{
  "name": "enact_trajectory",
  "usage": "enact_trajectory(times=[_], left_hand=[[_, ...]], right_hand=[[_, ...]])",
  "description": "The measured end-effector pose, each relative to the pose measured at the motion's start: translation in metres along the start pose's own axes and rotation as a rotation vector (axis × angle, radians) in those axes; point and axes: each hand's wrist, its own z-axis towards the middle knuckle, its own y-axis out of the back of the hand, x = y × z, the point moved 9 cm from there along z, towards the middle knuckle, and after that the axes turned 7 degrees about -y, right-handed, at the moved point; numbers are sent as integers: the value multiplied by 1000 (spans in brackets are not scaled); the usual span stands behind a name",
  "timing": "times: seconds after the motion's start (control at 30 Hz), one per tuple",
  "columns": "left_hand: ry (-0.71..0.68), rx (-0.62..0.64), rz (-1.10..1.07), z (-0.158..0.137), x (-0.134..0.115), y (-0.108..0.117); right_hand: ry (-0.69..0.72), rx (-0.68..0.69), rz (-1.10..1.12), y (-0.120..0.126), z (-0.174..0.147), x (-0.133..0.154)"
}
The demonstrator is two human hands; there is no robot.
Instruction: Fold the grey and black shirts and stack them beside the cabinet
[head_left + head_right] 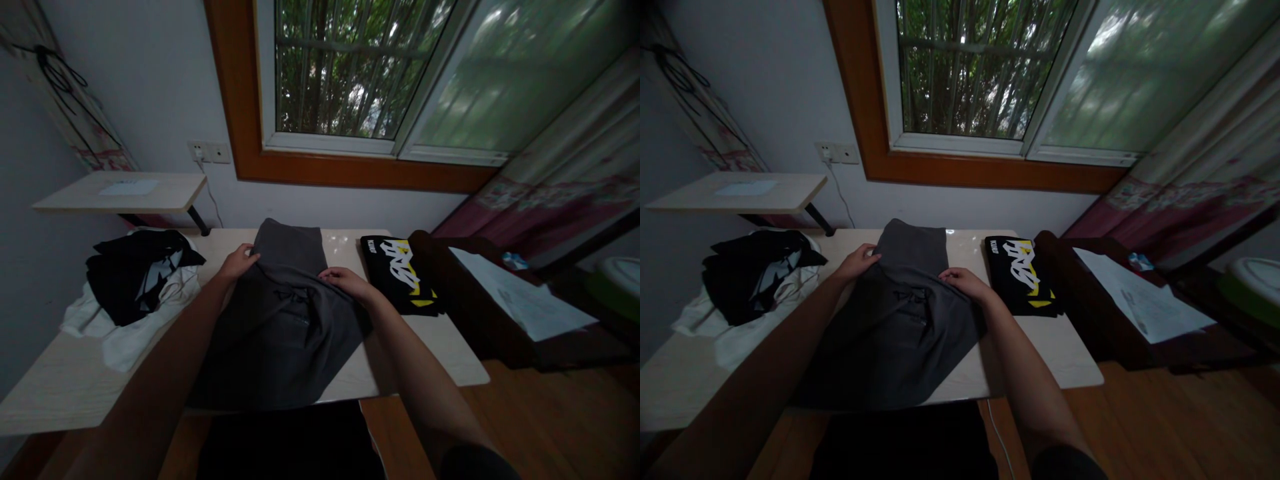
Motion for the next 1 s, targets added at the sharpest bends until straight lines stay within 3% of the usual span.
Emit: enact_trajectory(times=[0.1, 0.3, 0.43, 0.6, 0.8, 1.0], left_hand=[[23, 16, -12, 3, 6, -3], [73, -82, 17, 17, 16, -1], [116, -145, 44, 24, 21, 9], [170, -210, 89, 28, 32, 27], [148, -183, 95, 20, 35, 34], [80, -60, 73, -6, 39, 38]], right_hand=[[8, -7, -9, 0, 3, -2], [5, -70, -3, 2, 24, -7], [7, -158, -27, 2, 43, 3], [31, -156, -49, -10, 61, 20], [-2, -2, 38, -24, 46, 21], [-225, 237, 165, -35, 5, 4]])
